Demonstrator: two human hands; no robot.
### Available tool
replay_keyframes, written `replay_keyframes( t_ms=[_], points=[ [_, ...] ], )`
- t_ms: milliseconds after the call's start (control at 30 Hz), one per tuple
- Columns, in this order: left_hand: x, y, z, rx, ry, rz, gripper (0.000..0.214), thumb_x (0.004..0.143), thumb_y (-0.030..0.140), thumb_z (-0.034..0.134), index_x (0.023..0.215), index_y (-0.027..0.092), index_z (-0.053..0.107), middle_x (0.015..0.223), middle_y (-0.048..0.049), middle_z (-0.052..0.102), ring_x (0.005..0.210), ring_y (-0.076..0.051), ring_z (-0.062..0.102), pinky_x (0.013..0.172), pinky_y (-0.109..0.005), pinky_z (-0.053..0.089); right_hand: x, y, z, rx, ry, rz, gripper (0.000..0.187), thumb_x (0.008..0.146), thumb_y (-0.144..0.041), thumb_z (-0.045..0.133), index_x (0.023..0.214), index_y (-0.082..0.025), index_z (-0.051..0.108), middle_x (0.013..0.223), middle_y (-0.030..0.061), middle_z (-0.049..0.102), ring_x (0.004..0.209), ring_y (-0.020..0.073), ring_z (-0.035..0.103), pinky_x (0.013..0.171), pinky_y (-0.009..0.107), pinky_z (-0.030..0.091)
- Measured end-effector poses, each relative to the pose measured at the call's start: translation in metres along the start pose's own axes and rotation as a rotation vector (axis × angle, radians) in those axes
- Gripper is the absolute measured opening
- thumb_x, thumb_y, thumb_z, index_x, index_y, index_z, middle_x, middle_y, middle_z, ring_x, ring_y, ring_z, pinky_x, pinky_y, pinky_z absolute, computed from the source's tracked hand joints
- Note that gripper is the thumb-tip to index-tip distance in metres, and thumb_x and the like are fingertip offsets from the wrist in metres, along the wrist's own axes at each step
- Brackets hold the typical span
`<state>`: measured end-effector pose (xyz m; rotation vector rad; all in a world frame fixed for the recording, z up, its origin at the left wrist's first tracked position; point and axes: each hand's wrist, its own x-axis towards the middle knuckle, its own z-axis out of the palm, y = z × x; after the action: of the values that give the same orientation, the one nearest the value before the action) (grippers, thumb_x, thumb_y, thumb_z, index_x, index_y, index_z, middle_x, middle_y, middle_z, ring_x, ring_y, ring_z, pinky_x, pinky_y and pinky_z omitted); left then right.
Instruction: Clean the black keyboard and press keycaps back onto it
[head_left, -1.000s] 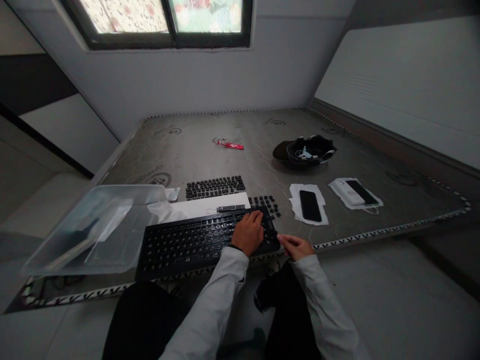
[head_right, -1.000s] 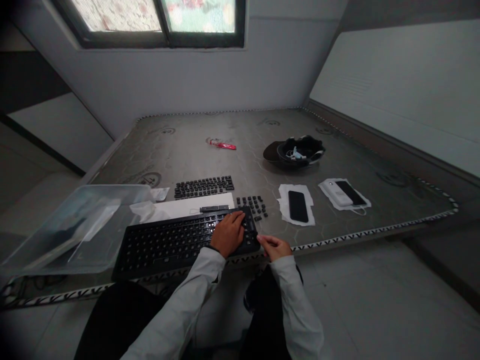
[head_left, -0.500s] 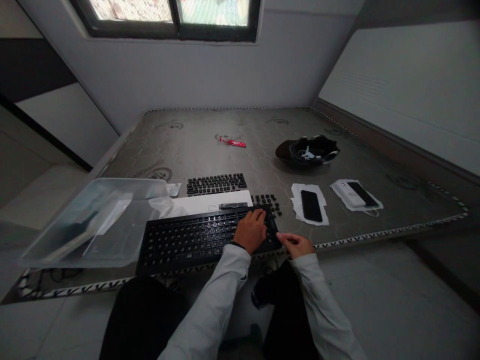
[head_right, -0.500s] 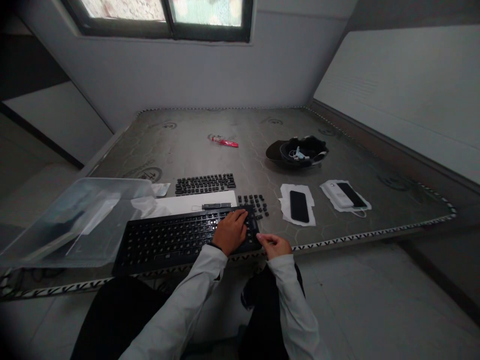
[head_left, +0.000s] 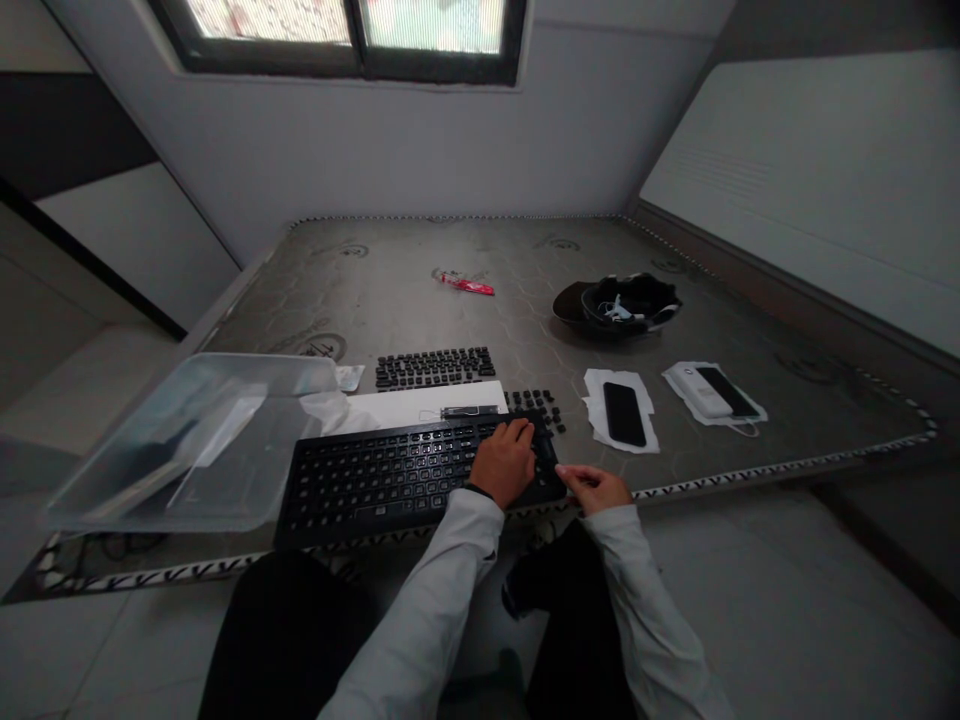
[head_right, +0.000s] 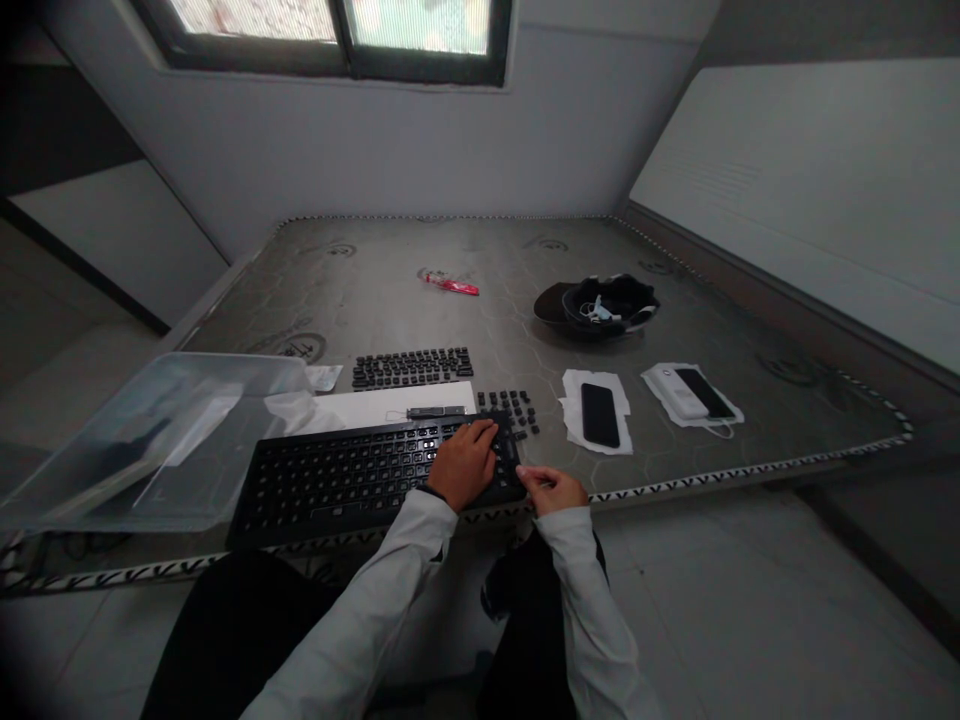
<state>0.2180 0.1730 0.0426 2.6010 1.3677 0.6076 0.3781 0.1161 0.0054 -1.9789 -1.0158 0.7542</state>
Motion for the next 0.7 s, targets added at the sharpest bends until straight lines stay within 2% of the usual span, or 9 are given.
replay_keyframes(
  t_ms=[267, 500, 633, 700],
  points=[
    [0.0002, 0.0008, -0.0003, 0.019, -0.003, -0.002, 0.042, 0.082, 0.018, 0.048, 0.124, 0.017, 0.048, 0.126, -0.0075, 0.052, 0.105, -0.019, 0.051, 0.089, -0.031, 0.046, 0.0018, -0.0025, -0.0029, -0.093, -0.002, -0.039, 0.040, 0.060, -0.057, 0.065, 0.070, -0.019, 0.074, 0.061, 0.0052, 0.067, 0.054, 0.0175, 0.059, 0.051, 0.027, 0.045],
    [0.0002, 0.0010, 0.0001, 0.015, -0.003, -0.006, 0.042, 0.082, 0.017, 0.047, 0.123, 0.018, 0.048, 0.125, -0.0075, 0.052, 0.105, -0.020, 0.051, 0.087, -0.032, 0.046, 0.0046, -0.0071, -0.0030, -0.265, 0.024, -0.135, 0.035, 0.061, -0.056, 0.062, 0.061, -0.022, 0.069, 0.058, 0.0040, 0.066, 0.057, 0.0199, 0.059, 0.056, 0.030, 0.041],
    [-0.0003, 0.0008, 0.0004, 0.008, 0.004, -0.006, 0.042, 0.081, 0.017, 0.048, 0.124, 0.018, 0.048, 0.125, -0.0076, 0.052, 0.107, -0.020, 0.050, 0.088, -0.032, 0.046, 0.0058, -0.0038, -0.0010, -0.219, -0.003, -0.110, 0.035, 0.060, -0.057, 0.061, 0.059, -0.022, 0.063, 0.058, 0.0044, 0.067, 0.057, 0.0205, 0.061, 0.058, 0.032, 0.043],
    [-0.0003, 0.0009, 0.0004, 0.005, 0.003, -0.006, 0.043, 0.081, 0.017, 0.049, 0.124, 0.018, 0.048, 0.125, -0.0078, 0.052, 0.107, -0.020, 0.050, 0.089, -0.032, 0.046, 0.0067, 0.0005, 0.0020, -0.158, 0.019, -0.095, 0.037, 0.058, -0.058, 0.063, 0.059, -0.021, 0.060, 0.066, 0.0057, 0.069, 0.060, 0.0209, 0.063, 0.060, 0.032, 0.046]
  ],
)
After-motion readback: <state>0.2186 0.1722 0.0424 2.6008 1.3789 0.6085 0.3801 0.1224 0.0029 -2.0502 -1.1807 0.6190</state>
